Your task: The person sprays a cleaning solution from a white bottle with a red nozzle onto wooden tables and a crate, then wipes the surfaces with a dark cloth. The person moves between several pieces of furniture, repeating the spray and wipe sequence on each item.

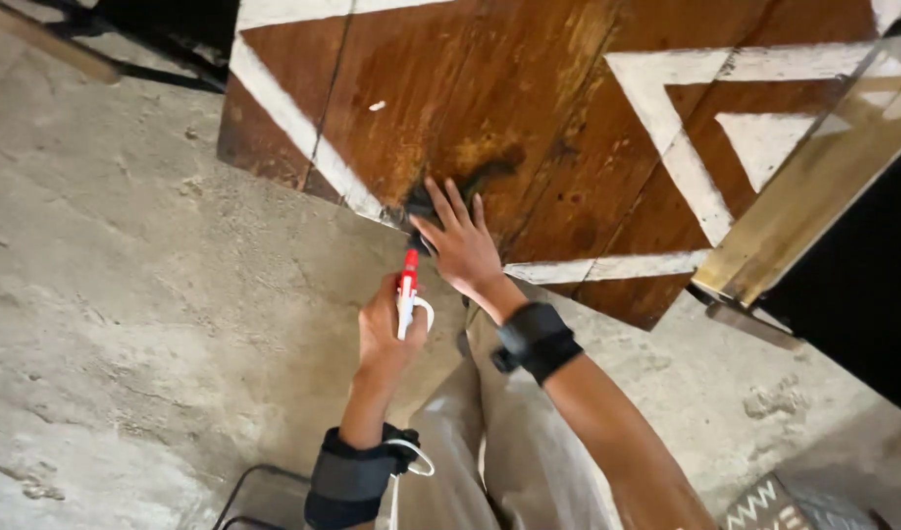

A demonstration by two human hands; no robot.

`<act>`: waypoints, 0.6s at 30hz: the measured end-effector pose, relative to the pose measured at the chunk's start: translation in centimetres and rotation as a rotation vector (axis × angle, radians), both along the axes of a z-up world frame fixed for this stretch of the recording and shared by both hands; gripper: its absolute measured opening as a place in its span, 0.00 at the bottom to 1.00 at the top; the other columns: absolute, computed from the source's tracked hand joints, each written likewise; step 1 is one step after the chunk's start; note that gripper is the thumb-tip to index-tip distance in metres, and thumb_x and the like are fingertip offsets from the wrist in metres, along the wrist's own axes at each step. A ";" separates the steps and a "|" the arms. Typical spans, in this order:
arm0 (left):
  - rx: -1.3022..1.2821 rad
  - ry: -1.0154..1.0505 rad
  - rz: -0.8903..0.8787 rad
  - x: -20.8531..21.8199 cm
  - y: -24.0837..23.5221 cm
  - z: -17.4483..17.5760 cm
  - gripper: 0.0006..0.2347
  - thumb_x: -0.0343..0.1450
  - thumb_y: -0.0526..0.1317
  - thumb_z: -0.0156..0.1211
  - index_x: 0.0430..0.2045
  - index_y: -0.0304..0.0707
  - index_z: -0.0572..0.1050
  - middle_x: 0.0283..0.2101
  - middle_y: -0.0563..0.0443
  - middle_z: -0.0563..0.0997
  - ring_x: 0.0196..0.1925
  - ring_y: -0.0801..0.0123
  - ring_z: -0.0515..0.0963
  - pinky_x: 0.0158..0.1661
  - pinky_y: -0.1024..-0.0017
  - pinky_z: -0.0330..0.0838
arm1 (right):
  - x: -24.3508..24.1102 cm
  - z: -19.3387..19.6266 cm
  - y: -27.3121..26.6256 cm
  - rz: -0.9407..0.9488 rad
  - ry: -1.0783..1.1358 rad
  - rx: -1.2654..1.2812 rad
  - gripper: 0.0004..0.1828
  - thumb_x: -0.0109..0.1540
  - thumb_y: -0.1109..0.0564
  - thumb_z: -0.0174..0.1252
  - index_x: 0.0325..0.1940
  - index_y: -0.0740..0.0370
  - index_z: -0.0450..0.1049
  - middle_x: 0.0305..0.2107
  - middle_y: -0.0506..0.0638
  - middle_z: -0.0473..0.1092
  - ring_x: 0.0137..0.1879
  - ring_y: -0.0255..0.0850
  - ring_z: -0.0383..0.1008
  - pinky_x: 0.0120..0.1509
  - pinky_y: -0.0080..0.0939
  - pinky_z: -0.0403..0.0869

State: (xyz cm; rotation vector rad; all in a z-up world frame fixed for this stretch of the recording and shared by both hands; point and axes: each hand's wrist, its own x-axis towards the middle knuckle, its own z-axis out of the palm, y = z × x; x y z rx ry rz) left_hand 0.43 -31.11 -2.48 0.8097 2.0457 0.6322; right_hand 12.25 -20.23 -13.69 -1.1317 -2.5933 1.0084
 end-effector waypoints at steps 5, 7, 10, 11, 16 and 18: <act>0.163 0.037 -0.064 0.3 -2.2 -1.3 0.12 0.64 0.33 0.58 0.41 0.36 0.74 0.34 0.39 0.83 0.35 0.47 0.85 0.37 0.58 0.78 | 7.4 -0.5 -0.8 0.125 -0.182 0.042 0.31 0.56 0.58 0.64 0.64 0.47 0.74 0.77 0.54 0.45 0.81 0.53 0.45 0.78 0.76 0.47; 0.198 0.040 -0.048 0.6 -3.1 -2.2 0.12 0.64 0.33 0.58 0.41 0.36 0.74 0.34 0.38 0.82 0.35 0.46 0.84 0.37 0.58 0.78 | 9.4 -0.2 0.8 0.108 -0.270 0.030 0.30 0.57 0.55 0.67 0.64 0.48 0.73 0.76 0.54 0.44 0.81 0.53 0.45 0.78 0.77 0.46; 0.179 0.118 -0.078 0.9 -6.0 -3.1 0.14 0.64 0.32 0.59 0.44 0.34 0.74 0.34 0.34 0.81 0.36 0.39 0.81 0.37 0.53 0.75 | 8.7 -0.6 1.8 -0.043 -0.359 0.038 0.36 0.56 0.54 0.68 0.69 0.54 0.69 0.78 0.61 0.39 0.82 0.60 0.41 0.78 0.80 0.45; 0.182 0.098 -0.067 1.3 -6.7 -3.2 0.11 0.65 0.33 0.59 0.42 0.36 0.74 0.33 0.35 0.81 0.35 0.40 0.82 0.36 0.53 0.76 | 7.6 -1.4 1.9 -0.114 -0.303 0.087 0.36 0.59 0.54 0.66 0.72 0.53 0.68 0.79 0.61 0.37 0.82 0.63 0.38 0.78 0.80 0.44; 0.333 0.015 -0.011 1.3 -8.9 -3.6 0.11 0.66 0.33 0.58 0.42 0.36 0.73 0.36 0.36 0.82 0.38 0.39 0.83 0.38 0.52 0.78 | 0.5 -3.3 -0.8 -0.085 -0.164 0.222 0.29 0.67 0.48 0.63 0.73 0.47 0.70 0.79 0.59 0.36 0.82 0.66 0.32 0.77 0.82 0.43; 0.282 0.037 -0.006 1.3 -8.8 -2.7 0.12 0.66 0.33 0.57 0.43 0.37 0.74 0.37 0.35 0.82 0.38 0.39 0.83 0.39 0.51 0.78 | 0.3 -3.0 -1.2 0.046 -0.128 0.215 0.26 0.70 0.42 0.61 0.71 0.44 0.71 0.80 0.55 0.37 0.83 0.61 0.33 0.77 0.83 0.43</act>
